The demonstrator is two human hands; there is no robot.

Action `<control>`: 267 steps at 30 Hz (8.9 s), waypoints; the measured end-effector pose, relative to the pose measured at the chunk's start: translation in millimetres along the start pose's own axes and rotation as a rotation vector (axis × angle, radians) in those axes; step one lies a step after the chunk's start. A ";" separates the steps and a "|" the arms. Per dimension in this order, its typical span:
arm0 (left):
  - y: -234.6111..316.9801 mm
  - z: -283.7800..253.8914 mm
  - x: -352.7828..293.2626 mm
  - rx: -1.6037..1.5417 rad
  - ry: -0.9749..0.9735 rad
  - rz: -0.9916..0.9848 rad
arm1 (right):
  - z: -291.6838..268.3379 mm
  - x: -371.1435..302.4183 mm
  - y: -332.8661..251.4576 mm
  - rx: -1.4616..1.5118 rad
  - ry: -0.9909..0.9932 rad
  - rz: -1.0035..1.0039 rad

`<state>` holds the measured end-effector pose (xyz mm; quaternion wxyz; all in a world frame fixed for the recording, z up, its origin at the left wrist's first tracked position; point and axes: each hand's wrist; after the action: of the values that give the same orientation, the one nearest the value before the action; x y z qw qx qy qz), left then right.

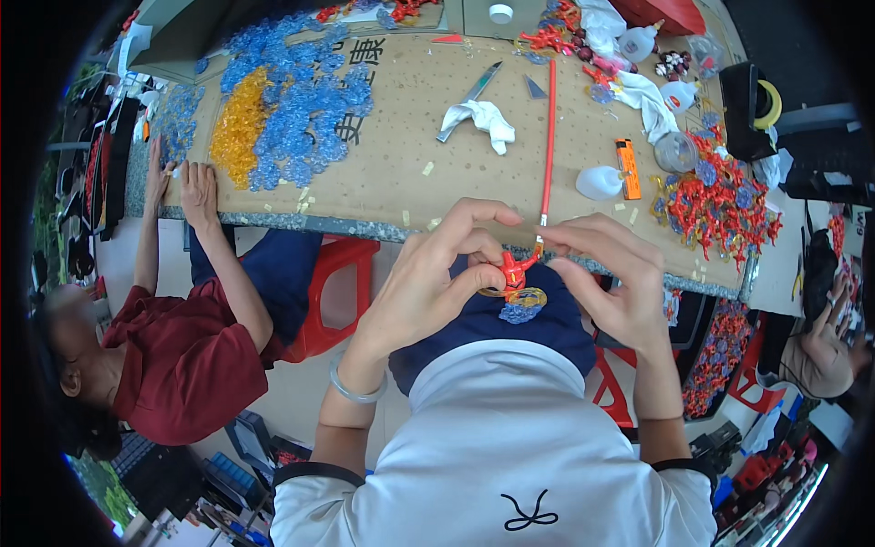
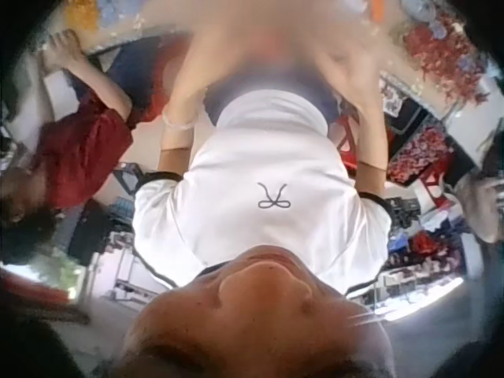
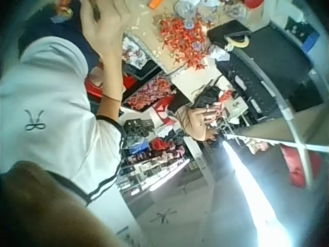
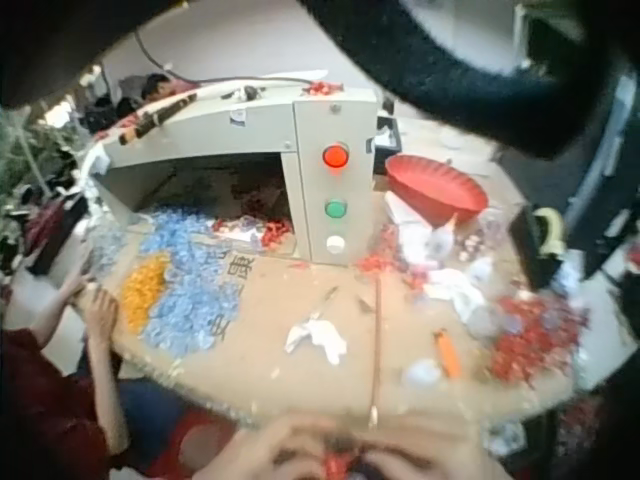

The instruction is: Assemble small red and blue plastic components into toy figures using glue.

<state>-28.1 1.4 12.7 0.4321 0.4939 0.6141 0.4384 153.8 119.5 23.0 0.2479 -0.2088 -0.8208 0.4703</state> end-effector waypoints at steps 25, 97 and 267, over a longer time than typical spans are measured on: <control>-12.9 -2.8 -16.9 -0.244 -0.078 -0.135 | 7.5 17.2 -1.7 0.018 -0.419 -0.036; 19.2 -24.8 -18.6 -0.304 -0.063 0.084 | -14.4 56.3 -52.3 -0.065 -0.487 -0.211; 21.7 -32.8 -32.3 -0.126 -0.092 0.132 | 3.7 38.9 -53.0 -0.053 -0.432 -0.229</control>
<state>-50.3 -31.3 44.7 0.4604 0.5248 0.5307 0.4806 115.0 114.5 76.0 0.1128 -0.0156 -0.8850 0.4514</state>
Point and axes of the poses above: each hand's wrist, its own x-axis towards the middle knuckle, its own z-axis out of the palm, y = z × x, and after that the axes turned 4 degrees about x, right-handed
